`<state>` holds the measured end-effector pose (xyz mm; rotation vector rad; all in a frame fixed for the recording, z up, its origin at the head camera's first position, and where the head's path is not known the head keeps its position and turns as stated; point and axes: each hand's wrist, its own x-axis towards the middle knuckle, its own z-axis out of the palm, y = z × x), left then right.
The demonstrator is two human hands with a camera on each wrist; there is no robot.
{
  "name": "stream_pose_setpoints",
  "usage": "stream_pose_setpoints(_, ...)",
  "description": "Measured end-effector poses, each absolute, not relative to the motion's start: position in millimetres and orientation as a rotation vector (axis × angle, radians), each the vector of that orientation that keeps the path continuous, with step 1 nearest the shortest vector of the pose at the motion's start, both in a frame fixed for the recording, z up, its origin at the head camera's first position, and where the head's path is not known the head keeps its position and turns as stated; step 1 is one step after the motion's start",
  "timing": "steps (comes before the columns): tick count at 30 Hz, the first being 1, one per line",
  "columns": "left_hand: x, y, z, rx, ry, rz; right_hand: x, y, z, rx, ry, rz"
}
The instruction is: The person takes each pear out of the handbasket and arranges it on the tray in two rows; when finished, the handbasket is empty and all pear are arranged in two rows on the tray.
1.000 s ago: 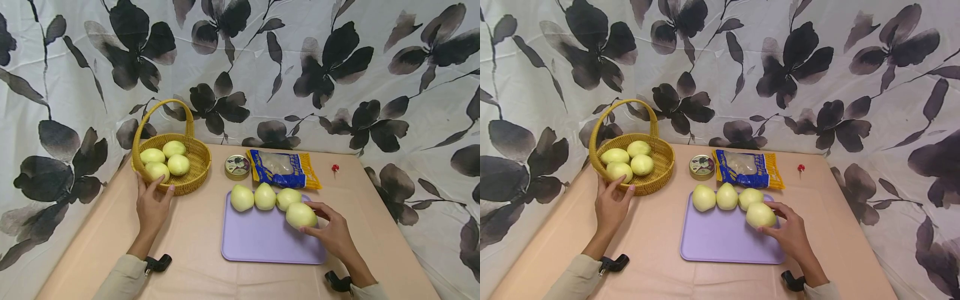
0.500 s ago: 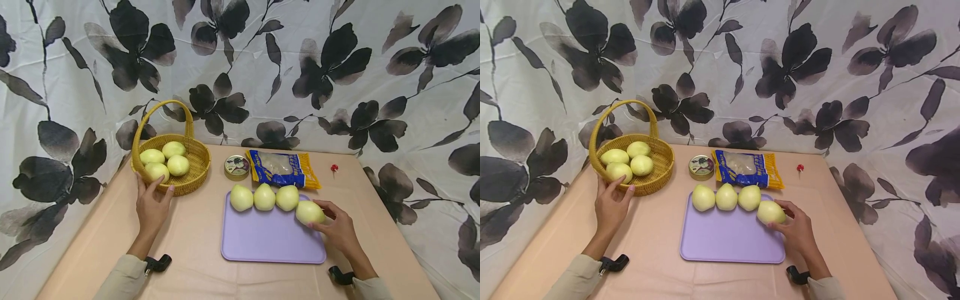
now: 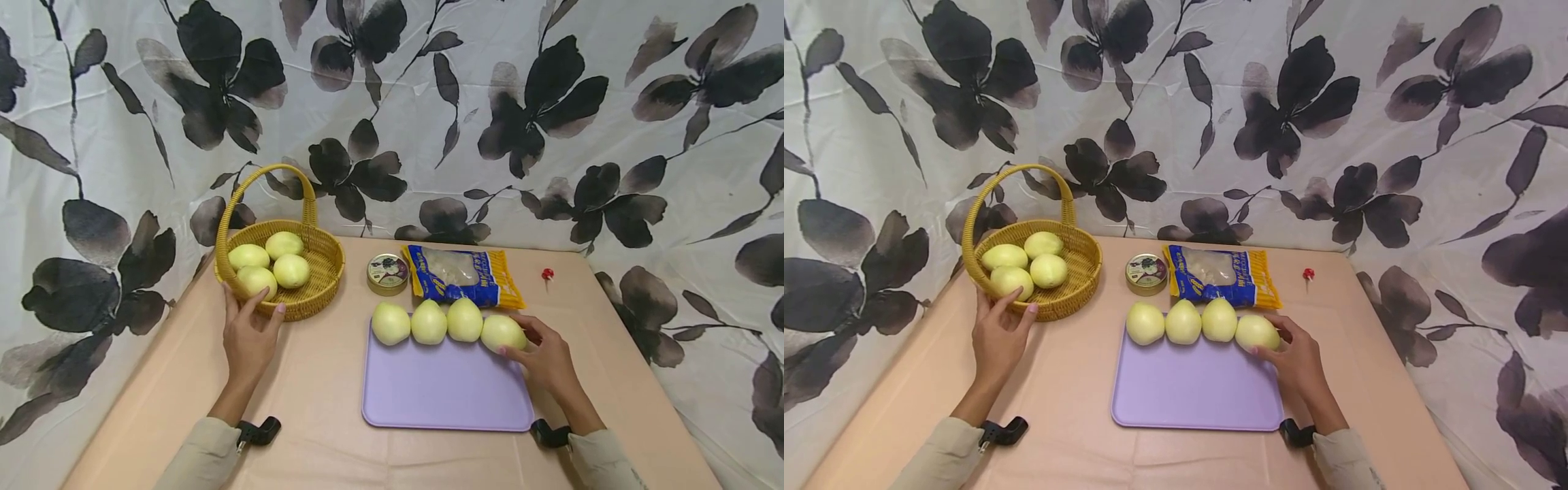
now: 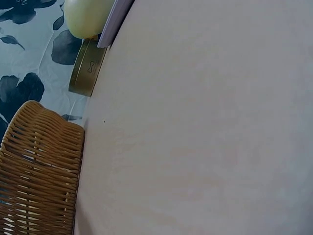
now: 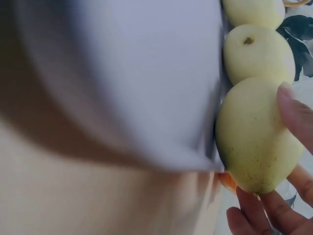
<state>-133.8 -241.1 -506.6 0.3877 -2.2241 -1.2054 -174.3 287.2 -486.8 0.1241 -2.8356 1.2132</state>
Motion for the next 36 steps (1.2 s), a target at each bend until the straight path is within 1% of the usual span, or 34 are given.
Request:
stream_pose_setpoints(13, -132, -241, -507, 0.396, -2.234, -1.209, -193, 289, -482, 0.221, -2.899, 1.192)
stream_pose_setpoints(25, -132, -242, -505, 0.38, -2.223, -1.21, -190, 289, -477, 0.221, -2.908, 1.136)
stream_pose_setpoints(30, -133, -242, -505, 0.38, -2.224, -1.208, -188, 288, -468, 0.205, -2.896, 1.067)
stream_pose_setpoints(36, -134, -242, -507, 0.382, -2.221, -1.204, -187, 277, -449, 0.18, -2.867, 1.029)
